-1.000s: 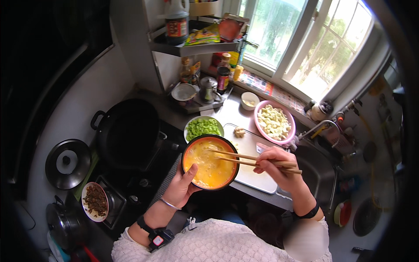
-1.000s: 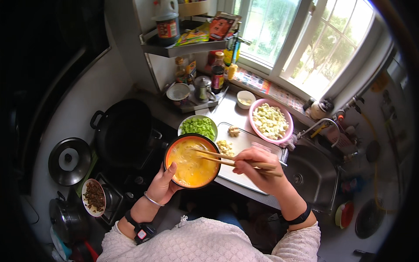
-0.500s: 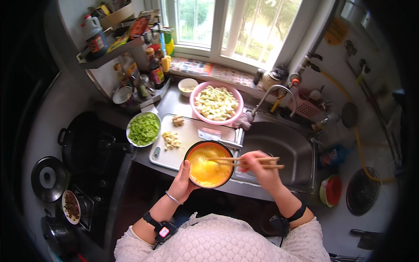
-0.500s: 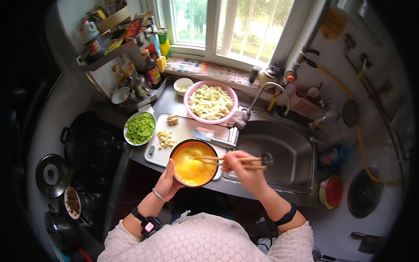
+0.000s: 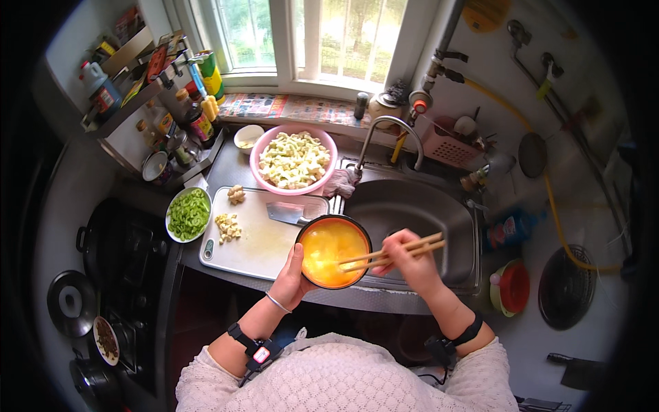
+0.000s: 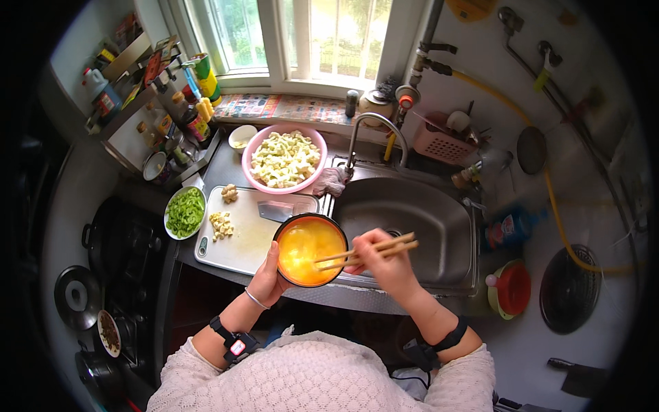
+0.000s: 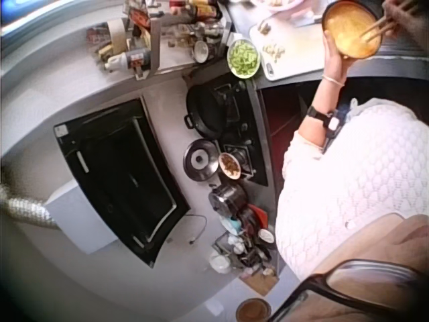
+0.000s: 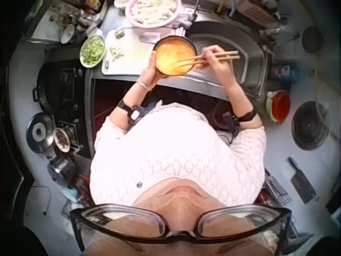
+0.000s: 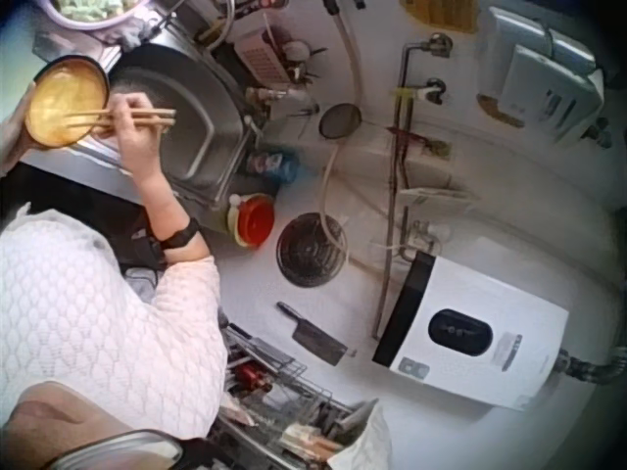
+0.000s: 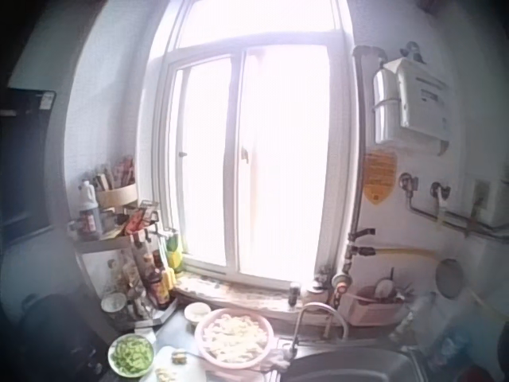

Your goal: The person whisks eggs in a bowl using chopsticks, then moves to the stove to add water to a pot and places a steamer insert inside. They also handle a bowl of cooked meat and a bowl of rice, arranging them on the counter.

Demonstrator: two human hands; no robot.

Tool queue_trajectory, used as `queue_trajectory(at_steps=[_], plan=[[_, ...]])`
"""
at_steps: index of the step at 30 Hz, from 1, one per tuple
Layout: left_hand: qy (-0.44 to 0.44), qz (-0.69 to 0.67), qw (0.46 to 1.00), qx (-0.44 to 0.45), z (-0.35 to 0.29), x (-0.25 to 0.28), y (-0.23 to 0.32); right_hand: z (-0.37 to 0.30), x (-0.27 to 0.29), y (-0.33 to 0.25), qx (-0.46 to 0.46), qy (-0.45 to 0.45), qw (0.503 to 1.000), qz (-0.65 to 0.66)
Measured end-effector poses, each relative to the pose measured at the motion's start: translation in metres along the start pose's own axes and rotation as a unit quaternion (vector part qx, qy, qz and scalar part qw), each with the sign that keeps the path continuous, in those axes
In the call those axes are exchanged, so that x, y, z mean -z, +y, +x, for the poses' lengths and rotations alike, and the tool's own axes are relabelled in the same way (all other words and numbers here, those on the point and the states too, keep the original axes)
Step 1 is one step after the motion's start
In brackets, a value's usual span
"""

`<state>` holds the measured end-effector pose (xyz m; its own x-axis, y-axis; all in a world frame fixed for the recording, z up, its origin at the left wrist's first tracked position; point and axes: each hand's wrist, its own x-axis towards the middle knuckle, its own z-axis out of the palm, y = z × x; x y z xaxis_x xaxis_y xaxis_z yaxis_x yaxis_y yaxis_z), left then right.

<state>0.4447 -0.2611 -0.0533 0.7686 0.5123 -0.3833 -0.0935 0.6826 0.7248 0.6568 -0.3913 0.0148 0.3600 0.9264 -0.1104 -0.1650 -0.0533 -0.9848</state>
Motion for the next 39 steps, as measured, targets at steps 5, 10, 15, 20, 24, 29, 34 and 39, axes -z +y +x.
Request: queue_trajectory(at_steps=[5, 10, 15, 20, 24, 29, 34, 39], plan=[[-0.012, 0.001, 1.0, 0.026, 0.016, -0.009, 0.002, -0.001, 0.016, 0.009, 0.019, 0.019, 0.999, -0.024], [-0.026, -0.019, 0.999, 0.017, 0.03, -0.013, 0.002, 0.003, 0.025, 0.009, 0.053, 0.068, 0.995, -0.052], [-0.049, -0.021, 0.998, 0.036, 0.041, -0.005, 0.001, 0.012, 0.036, 0.006, 0.076, 0.136, 0.988, 0.0], [0.001, 0.011, 1.0, 0.021, 0.043, -0.013, 0.001, 0.019, 0.029, 0.005, 0.043, 0.1, 0.994, -0.014], [-0.007, -0.002, 0.999, 0.037, 0.049, -0.012, -0.001, 0.018, 0.032, 0.008, -0.047, 0.014, 0.999, -0.017], [-0.014, -0.009, 0.999, 0.034, 0.051, -0.01, -0.004, 0.021, 0.037, 0.011, -0.027, 0.067, 0.997, 0.001], [-0.035, -0.024, 0.998, 0.045, 0.053, -0.004, -0.003, 0.025, 0.042, 0.01, 0.012, 0.112, 0.993, 0.018], [-0.035, -0.009, 0.999, 0.033, 0.05, -0.004, -0.003, 0.024, 0.045, 0.016, 0.032, 0.091, 0.995, 0.02]])
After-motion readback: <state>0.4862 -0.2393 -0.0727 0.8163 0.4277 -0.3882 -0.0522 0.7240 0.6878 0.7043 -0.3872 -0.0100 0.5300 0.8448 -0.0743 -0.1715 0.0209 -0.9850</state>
